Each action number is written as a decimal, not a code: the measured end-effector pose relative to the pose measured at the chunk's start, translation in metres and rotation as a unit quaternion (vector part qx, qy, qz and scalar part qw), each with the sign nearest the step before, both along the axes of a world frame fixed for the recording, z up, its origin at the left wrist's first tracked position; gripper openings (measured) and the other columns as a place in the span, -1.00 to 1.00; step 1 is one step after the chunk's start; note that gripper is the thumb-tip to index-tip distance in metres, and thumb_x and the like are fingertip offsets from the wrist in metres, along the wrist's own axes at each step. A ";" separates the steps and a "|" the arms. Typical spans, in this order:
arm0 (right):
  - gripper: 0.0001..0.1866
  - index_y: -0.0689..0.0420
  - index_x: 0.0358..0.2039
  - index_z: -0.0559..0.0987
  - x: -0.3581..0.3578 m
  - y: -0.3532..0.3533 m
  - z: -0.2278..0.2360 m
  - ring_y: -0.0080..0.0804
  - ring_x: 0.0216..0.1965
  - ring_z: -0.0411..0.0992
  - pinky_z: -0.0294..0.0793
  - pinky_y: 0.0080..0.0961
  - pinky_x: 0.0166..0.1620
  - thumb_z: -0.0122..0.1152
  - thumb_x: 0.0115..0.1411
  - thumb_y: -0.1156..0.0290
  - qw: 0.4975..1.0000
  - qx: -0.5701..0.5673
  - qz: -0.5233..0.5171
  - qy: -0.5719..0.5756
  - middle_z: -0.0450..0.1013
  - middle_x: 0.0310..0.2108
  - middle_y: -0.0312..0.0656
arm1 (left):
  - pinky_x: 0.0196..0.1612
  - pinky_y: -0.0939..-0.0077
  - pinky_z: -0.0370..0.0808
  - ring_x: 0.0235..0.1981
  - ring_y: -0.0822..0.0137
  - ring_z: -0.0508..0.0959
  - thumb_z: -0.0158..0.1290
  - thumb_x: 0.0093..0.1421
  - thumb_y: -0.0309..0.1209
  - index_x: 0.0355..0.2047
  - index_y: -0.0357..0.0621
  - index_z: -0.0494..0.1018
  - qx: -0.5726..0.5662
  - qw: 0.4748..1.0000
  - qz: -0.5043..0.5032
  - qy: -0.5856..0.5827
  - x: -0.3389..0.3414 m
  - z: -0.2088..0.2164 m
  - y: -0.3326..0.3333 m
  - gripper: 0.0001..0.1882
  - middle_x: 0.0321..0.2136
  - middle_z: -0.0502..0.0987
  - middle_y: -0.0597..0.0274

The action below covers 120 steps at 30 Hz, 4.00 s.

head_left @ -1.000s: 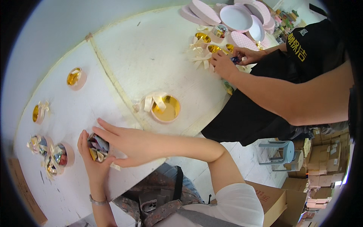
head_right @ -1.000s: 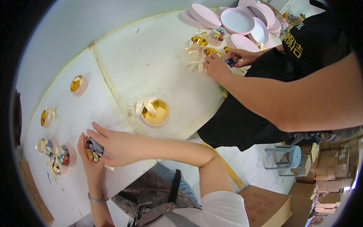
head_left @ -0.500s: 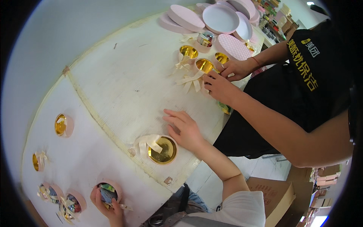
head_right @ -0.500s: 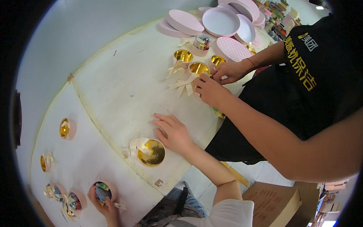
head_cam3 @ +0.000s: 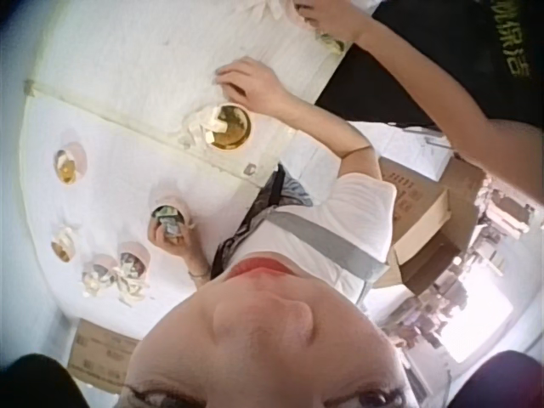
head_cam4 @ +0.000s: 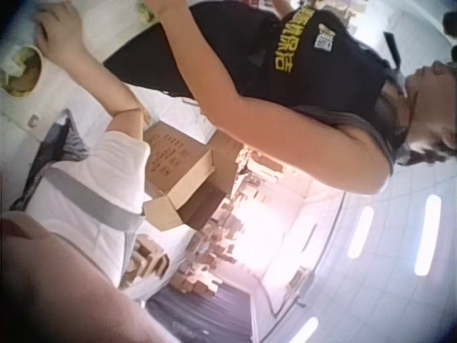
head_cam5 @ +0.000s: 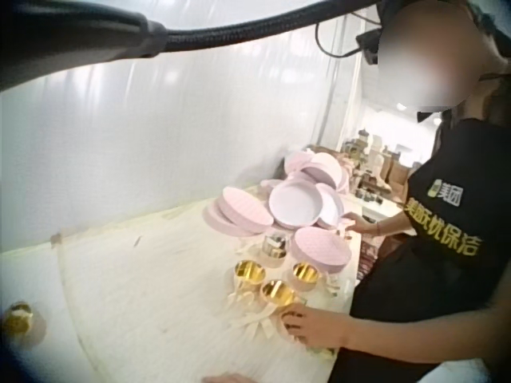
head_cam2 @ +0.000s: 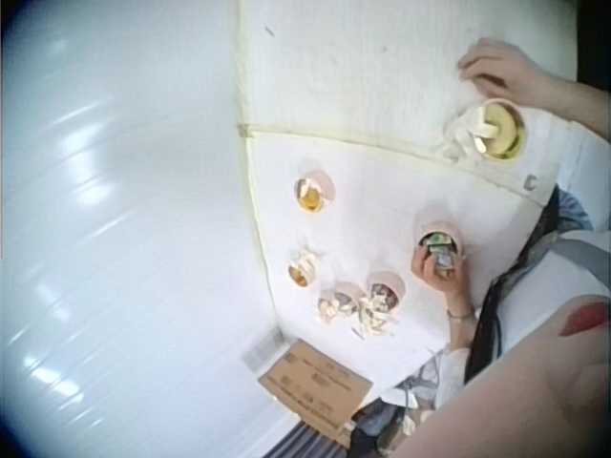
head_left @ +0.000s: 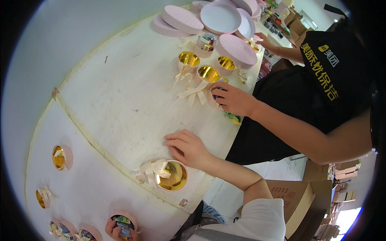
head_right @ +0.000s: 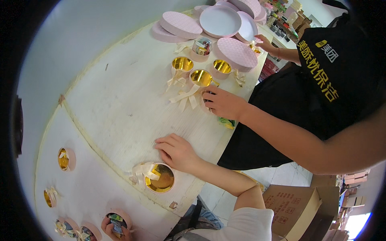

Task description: The person fills small pink bowls with colorful wrapped candies, places a clear dome lid on top, and ties a ribbon around the lid to secure it. The finished items are placed on the table.

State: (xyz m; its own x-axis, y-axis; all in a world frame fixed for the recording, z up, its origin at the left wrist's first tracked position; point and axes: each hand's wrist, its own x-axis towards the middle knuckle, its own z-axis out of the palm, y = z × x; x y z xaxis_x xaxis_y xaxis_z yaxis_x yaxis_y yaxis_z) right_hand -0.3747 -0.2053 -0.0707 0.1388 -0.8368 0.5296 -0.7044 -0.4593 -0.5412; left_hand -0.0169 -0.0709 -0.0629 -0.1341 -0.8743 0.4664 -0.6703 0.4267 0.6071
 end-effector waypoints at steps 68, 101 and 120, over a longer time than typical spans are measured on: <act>-0.35 0.09 0.06 0.52 0.240 0.126 0.028 -0.25 -0.04 0.44 0.49 -0.41 -0.02 0.44 -0.15 0.47 0.907 0.091 0.403 -0.085 0.36 0.03 -0.12 | 0.10 0.40 0.39 0.08 0.28 0.36 0.18 0.09 -0.50 0.07 -0.22 0.34 0.109 0.904 0.114 0.397 0.022 -0.015 0.098 -0.49 0.03 0.42 0.13; -0.47 0.10 0.01 0.52 0.243 0.118 0.025 -0.13 -0.03 0.40 0.45 -0.32 0.00 0.40 -0.01 0.32 0.901 0.115 0.416 -0.043 0.37 -0.04 -0.08 | -0.07 0.33 0.59 -0.15 0.16 0.59 -0.04 0.24 -0.56 0.20 -0.28 0.06 0.212 0.725 0.211 0.620 0.001 0.023 0.133 -0.46 -0.06 0.48 -0.08; -0.46 0.10 0.04 0.50 0.243 0.117 0.020 -0.16 -0.02 0.41 0.45 -0.33 0.01 0.40 0.01 0.32 0.900 0.105 0.420 -0.052 0.37 -0.01 -0.07 | -0.24 0.57 0.53 -0.32 0.46 0.52 0.05 0.26 -0.50 0.15 -0.27 0.21 0.130 0.764 0.213 0.595 0.008 -0.002 0.143 -0.53 -0.27 0.54 0.19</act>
State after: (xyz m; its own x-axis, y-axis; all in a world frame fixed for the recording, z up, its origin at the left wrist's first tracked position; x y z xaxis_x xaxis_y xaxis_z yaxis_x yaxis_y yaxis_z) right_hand -0.1313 -0.0882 -0.0507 0.7282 -0.5429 0.4183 -0.0965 -0.6855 -0.7216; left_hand -0.0086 0.0724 -0.0649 0.5726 -0.8041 -0.1598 0.3776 0.0857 0.9220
